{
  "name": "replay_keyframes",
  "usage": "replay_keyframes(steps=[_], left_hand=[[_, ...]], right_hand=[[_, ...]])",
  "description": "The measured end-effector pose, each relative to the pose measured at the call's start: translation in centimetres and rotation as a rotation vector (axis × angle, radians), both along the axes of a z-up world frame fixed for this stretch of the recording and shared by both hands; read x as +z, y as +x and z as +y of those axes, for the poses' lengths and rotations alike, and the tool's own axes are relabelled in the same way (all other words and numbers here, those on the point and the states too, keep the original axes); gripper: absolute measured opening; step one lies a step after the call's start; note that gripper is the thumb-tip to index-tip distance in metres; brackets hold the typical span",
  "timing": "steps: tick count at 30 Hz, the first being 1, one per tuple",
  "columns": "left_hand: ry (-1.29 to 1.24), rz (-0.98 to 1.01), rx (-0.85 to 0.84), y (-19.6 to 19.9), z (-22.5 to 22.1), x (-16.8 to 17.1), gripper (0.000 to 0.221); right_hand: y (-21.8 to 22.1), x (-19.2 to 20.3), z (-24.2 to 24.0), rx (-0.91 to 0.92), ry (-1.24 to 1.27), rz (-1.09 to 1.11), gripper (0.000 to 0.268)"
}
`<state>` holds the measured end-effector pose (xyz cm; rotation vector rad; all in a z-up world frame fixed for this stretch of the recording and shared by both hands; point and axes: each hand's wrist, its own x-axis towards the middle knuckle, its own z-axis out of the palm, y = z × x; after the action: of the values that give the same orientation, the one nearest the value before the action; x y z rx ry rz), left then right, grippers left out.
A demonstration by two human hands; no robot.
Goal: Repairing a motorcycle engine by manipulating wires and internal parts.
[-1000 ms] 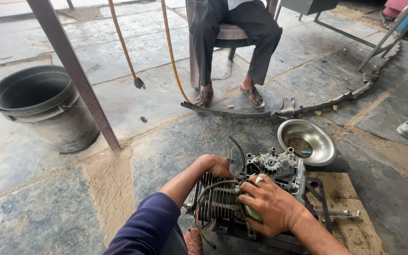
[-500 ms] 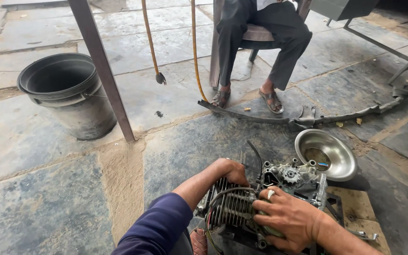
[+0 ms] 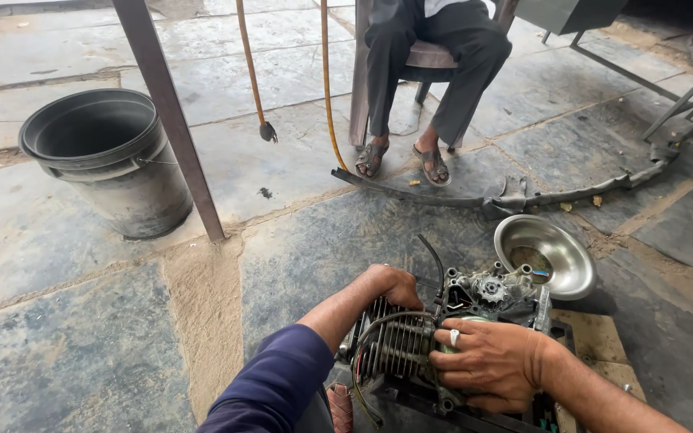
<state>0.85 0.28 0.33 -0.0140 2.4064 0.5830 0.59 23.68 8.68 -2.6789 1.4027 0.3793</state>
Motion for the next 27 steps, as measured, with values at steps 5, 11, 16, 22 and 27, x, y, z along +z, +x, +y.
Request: replay_keyframes(steps=[5, 11, 16, 22, 27], left_hand=[[0.021, -0.005, 0.007, -0.2, 0.0, -0.2, 0.057], [0.020, -0.014, -0.001, -0.2, 0.0, -0.3, 0.054], [0.043, -0.022, -0.005, -0.5, -0.2, -0.6, 0.053], [0.045, -0.073, -0.007, -0.3, 0.1, -0.4, 0.051], [0.069, -0.037, -0.008, -0.4, -0.2, -0.6, 0.051]], right_hand=[[0.9, 0.7, 0.1, -0.084, 0.040, 0.018, 0.049], [2.2, 0.6, 1.1, -0.313, -0.085, 0.072, 0.072], [4.9, -3.8, 1.9, -0.613, -0.347, 0.143, 0.072], [9.4, -1.6, -4.1, -1.728, -0.293, 0.169, 0.082], [9.4, -3.4, -3.9, -1.699, -0.590, 0.224, 0.051]])
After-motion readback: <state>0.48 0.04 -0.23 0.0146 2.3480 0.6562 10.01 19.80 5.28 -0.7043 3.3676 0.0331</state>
